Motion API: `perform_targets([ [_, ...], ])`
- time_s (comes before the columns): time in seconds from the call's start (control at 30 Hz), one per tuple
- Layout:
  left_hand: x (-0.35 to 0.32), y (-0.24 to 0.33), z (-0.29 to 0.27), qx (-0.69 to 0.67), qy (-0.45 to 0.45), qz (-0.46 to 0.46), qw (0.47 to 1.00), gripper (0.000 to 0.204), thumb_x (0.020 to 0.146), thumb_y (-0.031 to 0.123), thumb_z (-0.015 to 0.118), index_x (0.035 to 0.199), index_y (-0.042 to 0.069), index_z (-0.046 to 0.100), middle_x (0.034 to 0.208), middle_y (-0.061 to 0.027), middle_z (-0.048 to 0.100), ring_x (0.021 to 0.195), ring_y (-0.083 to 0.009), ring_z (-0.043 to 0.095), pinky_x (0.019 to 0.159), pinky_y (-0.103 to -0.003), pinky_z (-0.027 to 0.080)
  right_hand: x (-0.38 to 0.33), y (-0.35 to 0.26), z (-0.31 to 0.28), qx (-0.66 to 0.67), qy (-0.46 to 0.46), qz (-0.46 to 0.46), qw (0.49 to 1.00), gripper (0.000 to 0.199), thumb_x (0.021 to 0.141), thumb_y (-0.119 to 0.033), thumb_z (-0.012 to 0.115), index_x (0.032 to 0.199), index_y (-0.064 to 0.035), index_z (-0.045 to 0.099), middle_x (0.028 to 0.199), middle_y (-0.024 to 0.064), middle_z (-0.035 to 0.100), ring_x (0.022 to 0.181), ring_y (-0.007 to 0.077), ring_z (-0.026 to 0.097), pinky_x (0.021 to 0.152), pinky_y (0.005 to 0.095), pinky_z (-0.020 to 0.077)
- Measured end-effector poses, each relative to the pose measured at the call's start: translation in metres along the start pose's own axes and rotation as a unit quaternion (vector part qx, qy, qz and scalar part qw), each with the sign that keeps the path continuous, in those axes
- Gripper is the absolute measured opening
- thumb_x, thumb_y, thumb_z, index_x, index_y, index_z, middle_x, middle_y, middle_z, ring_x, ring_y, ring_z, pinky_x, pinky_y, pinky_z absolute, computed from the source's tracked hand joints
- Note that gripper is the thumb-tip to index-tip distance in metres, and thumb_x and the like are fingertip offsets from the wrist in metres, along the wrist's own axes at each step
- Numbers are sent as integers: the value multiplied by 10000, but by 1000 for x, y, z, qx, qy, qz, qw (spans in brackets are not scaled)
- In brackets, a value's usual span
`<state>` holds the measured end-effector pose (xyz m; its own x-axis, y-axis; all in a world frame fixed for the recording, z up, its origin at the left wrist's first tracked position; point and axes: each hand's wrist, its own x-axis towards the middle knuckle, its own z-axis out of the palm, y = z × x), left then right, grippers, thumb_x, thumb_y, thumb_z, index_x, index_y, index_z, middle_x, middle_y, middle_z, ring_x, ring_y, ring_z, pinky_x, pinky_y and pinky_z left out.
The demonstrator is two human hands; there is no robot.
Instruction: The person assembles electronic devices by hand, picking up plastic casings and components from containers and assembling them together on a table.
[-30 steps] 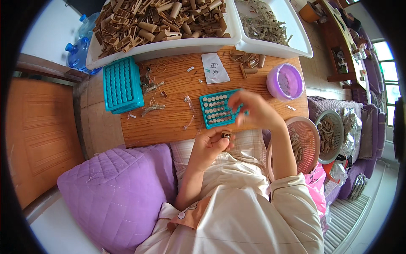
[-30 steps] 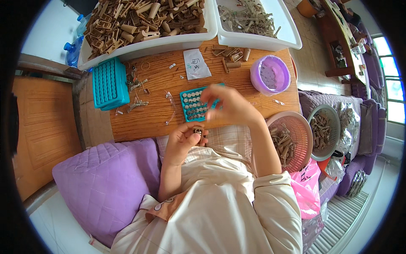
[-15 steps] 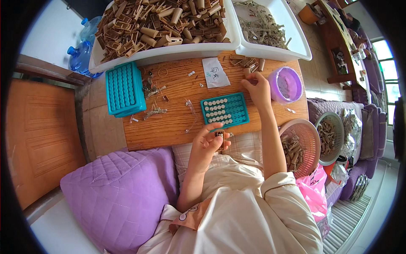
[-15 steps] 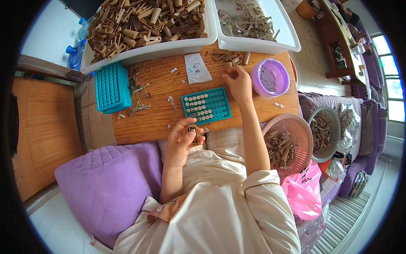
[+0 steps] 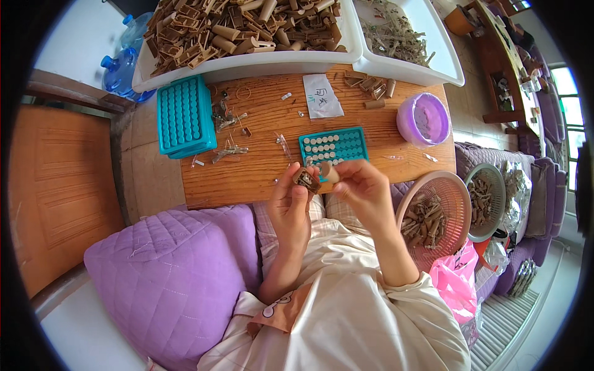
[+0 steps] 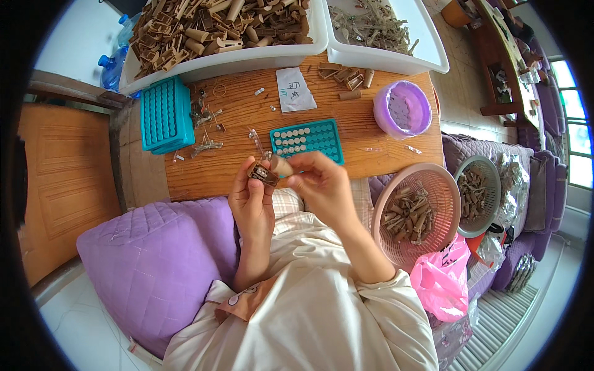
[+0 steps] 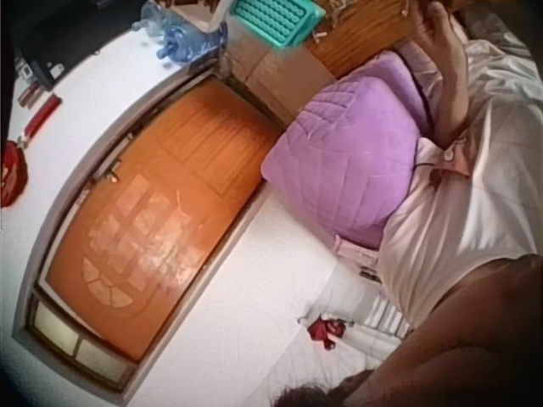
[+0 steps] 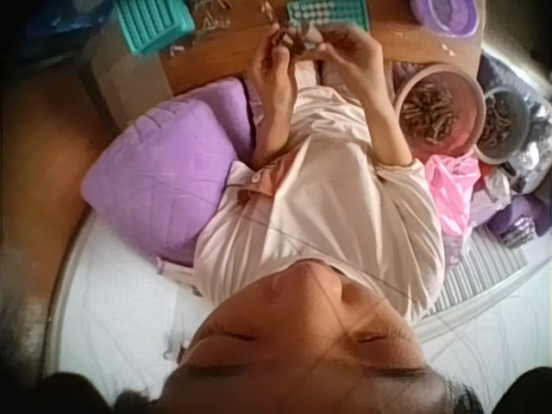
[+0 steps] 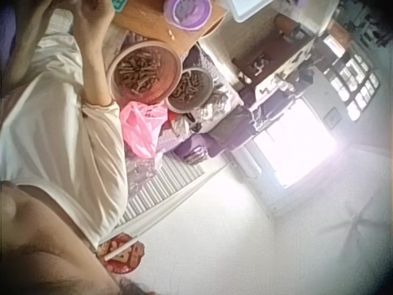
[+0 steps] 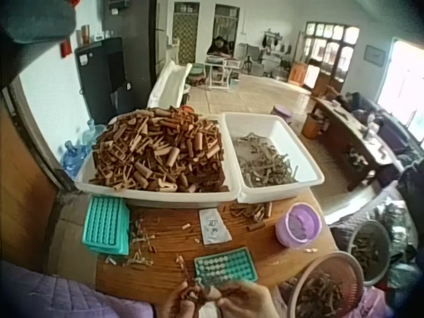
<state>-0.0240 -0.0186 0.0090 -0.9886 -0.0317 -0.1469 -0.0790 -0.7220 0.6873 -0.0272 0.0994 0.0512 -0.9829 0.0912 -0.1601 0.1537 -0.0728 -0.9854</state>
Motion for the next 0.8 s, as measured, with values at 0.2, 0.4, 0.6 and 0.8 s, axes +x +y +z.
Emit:
perform_targets([
  [0.2, 0, 5, -1, -8, -47, 8, 999, 345, 811, 102, 534, 1125, -7, 441, 1050, -157, 522, 972, -213, 516, 843, -313, 426, -8, 4, 22, -95, 52, -57, 992, 211, 687, 35, 620, 889, 10, 564, 843, 87, 606, 780, 141, 584, 692, 241, 461],
  [0.4, -2, 9, 3, 16, -59, 11, 998, 335, 795, 61, 550, 1107, -16, 458, 1053, -159, 535, 966, -186, 520, 859, -282, 397, -14, 0, 23, -158, 77, -97, 980, 205, 669, 19, 640, 866, 8, 585, 814, 108, 622, 749, 165, 602, 660, 253, 464],
  [0.6, -3, 12, 5, 45, -69, 16, 996, 329, 789, 52, 557, 1096, -21, 465, 1030, -156, 551, 943, -171, 534, 840, -270, 410, -16, -6, 19, -193, 81, -94, 973, 217, 663, 13, 650, 872, 3, 590, 833, 115, 623, 753, 166, 604, 657, 250, 467],
  [0.8, -5, 16, 13, 95, -69, 21, 993, 321, 790, 83, 566, 1078, -30, 480, 1017, -146, 556, 939, -162, 535, 813, -250, 421, -17, -2, 18, -164, 84, -110, 977, 204, 651, 12, 660, 838, 2, 580, 812, 110, 617, 740, 172, 600, 640, 256, 465],
])
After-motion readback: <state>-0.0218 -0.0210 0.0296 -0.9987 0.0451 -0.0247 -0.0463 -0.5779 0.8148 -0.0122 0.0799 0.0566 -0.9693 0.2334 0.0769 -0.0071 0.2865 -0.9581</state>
